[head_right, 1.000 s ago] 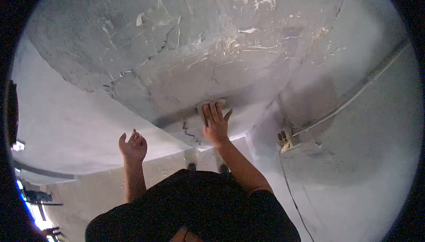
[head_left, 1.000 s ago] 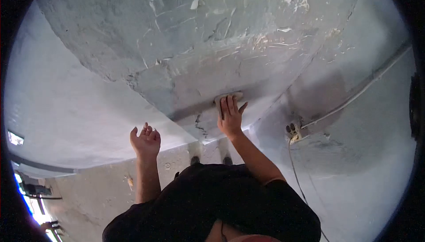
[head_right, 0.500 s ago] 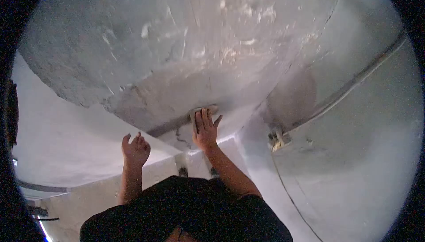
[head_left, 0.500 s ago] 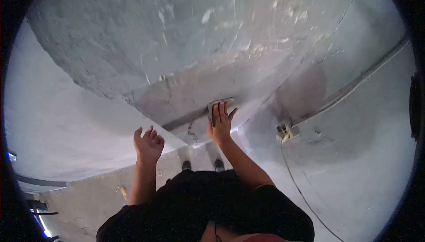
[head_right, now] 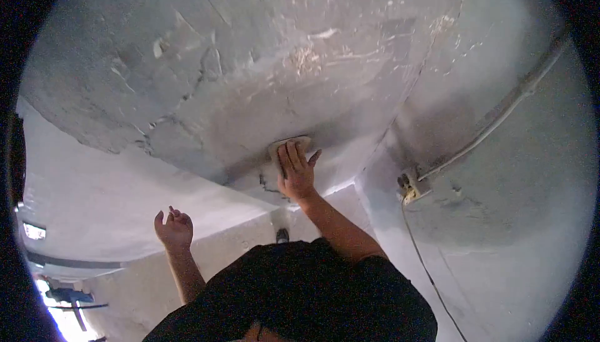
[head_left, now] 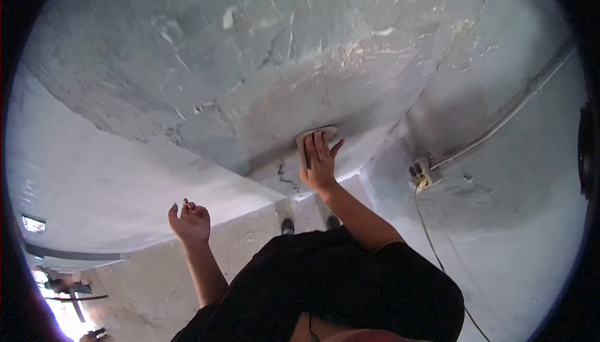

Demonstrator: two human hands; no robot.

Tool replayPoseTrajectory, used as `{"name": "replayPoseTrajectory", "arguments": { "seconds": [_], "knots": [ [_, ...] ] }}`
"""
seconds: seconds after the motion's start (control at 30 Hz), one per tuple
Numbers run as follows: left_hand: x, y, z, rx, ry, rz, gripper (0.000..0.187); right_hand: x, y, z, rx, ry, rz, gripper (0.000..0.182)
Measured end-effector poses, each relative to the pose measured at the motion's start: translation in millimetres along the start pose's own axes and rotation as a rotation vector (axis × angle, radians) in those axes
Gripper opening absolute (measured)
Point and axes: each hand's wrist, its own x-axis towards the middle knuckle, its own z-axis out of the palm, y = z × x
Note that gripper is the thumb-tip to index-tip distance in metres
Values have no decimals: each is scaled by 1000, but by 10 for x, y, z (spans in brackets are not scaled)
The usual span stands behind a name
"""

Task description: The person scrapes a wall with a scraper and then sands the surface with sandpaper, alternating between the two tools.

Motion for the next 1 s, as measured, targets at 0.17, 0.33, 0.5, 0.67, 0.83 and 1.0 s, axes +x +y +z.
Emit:
{"name": "replayPoseTrajectory", "arguments": {
  "seconds": [0.17,0.33,0.5,0.67,0.83,1.0],
  "knots": [
    [-145,-264,-395,-22,-58,-99,30,177,-44,-80,84,-22,75,62],
    [-387,-753,-385,-14,-4,-209,28,345,2,-244,154,22,-14,57],
    [-726,-950,-176,79,48,-269,25,-152,303,-64,78,-181,-30,56],
    [-817,-861,-366,67,40,-246,23,148,185,-251,146,-162,11,55],
    [-699,-878,-396,63,116,-248,22,252,145,-243,138,-24,-1,73],
    [-557,-873,-98,166,-30,-294,19,-159,280,-121,97,-164,43,74]
  ]
}}
